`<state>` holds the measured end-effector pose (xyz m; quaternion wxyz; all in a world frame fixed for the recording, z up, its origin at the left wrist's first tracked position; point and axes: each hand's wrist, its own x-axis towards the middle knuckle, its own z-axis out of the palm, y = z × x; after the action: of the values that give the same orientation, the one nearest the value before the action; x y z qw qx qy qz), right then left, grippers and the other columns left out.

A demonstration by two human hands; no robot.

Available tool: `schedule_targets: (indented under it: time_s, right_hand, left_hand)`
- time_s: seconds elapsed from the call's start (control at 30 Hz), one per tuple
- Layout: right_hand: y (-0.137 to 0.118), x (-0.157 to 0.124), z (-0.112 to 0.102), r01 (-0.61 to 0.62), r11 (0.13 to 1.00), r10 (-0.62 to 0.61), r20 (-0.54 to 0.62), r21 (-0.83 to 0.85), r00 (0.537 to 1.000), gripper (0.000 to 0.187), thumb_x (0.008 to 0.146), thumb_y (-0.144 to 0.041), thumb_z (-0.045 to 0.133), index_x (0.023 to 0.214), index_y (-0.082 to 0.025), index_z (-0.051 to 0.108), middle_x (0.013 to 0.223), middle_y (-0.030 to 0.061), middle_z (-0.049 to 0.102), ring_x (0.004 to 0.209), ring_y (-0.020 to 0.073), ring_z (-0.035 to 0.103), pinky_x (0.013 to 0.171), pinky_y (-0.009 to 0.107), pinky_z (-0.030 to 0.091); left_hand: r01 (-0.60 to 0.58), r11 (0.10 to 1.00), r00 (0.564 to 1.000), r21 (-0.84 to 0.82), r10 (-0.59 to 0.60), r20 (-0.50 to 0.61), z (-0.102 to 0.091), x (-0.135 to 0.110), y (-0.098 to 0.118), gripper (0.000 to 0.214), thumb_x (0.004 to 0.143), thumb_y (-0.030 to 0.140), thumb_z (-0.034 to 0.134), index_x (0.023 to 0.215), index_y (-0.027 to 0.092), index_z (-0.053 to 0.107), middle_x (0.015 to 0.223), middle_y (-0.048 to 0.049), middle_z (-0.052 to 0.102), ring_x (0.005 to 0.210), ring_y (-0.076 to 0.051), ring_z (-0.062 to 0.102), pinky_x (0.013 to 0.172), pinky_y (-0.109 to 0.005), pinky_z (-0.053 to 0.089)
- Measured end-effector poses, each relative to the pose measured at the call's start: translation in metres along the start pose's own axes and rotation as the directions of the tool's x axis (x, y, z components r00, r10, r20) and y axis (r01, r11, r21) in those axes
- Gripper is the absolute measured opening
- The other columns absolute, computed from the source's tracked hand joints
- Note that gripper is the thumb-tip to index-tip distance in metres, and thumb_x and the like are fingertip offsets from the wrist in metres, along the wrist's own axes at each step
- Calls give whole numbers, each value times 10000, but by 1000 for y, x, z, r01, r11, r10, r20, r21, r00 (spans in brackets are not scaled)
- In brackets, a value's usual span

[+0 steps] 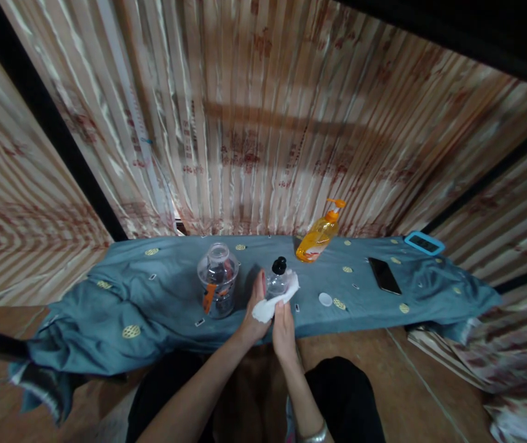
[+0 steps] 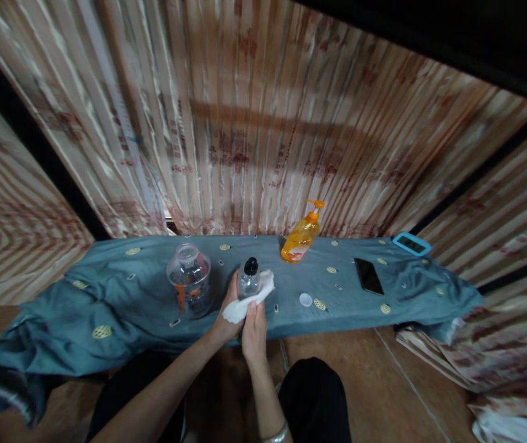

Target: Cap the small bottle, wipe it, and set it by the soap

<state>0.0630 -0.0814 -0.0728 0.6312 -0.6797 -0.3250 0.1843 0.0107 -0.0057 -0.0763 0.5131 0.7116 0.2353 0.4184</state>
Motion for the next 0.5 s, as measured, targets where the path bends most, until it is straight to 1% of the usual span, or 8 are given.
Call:
schedule_targets:
  time_s: [0.03, 0.1, 0.2, 0.23, 0.27, 0.33, 0.43, 0.5]
  right_hand:
    - [3, 0, -3, -31, 999, 31, 4, 22, 999, 695, 902, -720, 367, 1339, -198, 511, 1380, 136, 526, 1303, 289, 475, 1104, 585, 311]
    - [-3, 6, -9, -47, 996, 46, 6, 74, 999, 688, 893, -719, 397, 1323, -197, 526, 1385, 133, 525, 1322, 292, 459, 1111, 586, 301]
    - [-31, 32, -15, 15, 989, -18, 17, 144, 1000, 648, 905, -694, 411, 1302, -197, 538, 1337, 113, 564, 1256, 256, 516, 1080, 533, 358]
    - [-42, 45, -16, 28, 988, -33, 32, 153, 999, 628, 907, -693, 412, 1254, -194, 569, 1266, 99, 604, 1179, 236, 563, 1044, 508, 397]
    - [-50, 58, -18, 17, 989, -25, 55, 150, 998, 600, 905, -698, 413, 1140, -187, 621, 1121, 78, 653, 1048, 212, 613, 980, 471, 447]
    - [-60, 82, -19, -32, 990, 20, 89, 134, 996, 570, 901, -695, 434, 964, -168, 644, 905, 29, 653, 843, 173, 627, 837, 401, 503]
    - [-49, 102, -18, -105, 986, 92, 109, 127, 990, 492, 910, -641, 486, 880, -167, 616, 790, -9, 604, 695, 123, 577, 691, 319, 501]
    - [-30, 100, -16, -156, 980, 141, 125, 123, 982, 463, 917, -614, 498, 841, -168, 598, 730, -28, 566, 628, 102, 537, 626, 285, 481]
  left_hand:
    - [-4, 1000, 1000, 21, 4, -8, 0, 0, 0, 772, 800, 351, 670, 1473, 196, 325, 1519, -148, 433, 1469, -309, 324, 1244, -501, 225]
    - [-8, 999, 1000, 46, 8, 13, -1, 2, 1, 830, 784, 361, 692, 1487, 183, 290, 1552, -166, 380, 1465, -322, 333, 1231, -492, 257]
    - [-24, 996, 998, 91, 19, 60, -1, 5, 3, 939, 714, 343, 753, 1489, 160, 256, 1557, -196, 358, 1446, -341, 366, 1209, -495, 301]
    - [-6, 993, 998, 115, -1, 59, -1, 6, 5, 975, 682, 326, 776, 1485, 157, 248, 1542, -202, 379, 1421, -348, 404, 1191, -505, 330]
    - [28, 990, 998, 138, -36, 56, 0, 8, 6, 1001, 657, 307, 792, 1479, 158, 243, 1515, -202, 415, 1382, -352, 457, 1163, -513, 369]
    - [108, 976, 992, 191, -118, 44, 0, 10, 10, 987, 628, 278, 806, 1450, 167, 271, 1428, -186, 514, 1296, -355, 545, 1099, -519, 438]
    - [172, 957, 983, 234, -182, 21, -1, 12, 14, 890, 638, 227, 781, 1398, 172, 321, 1305, -158, 597, 1188, -337, 622, 1033, -502, 487]
    - [147, 958, 989, 245, -148, -14, -4, 12, 15, 858, 614, 197, 783, 1358, 153, 358, 1319, -174, 570, 1215, -334, 598, 1048, -490, 474]
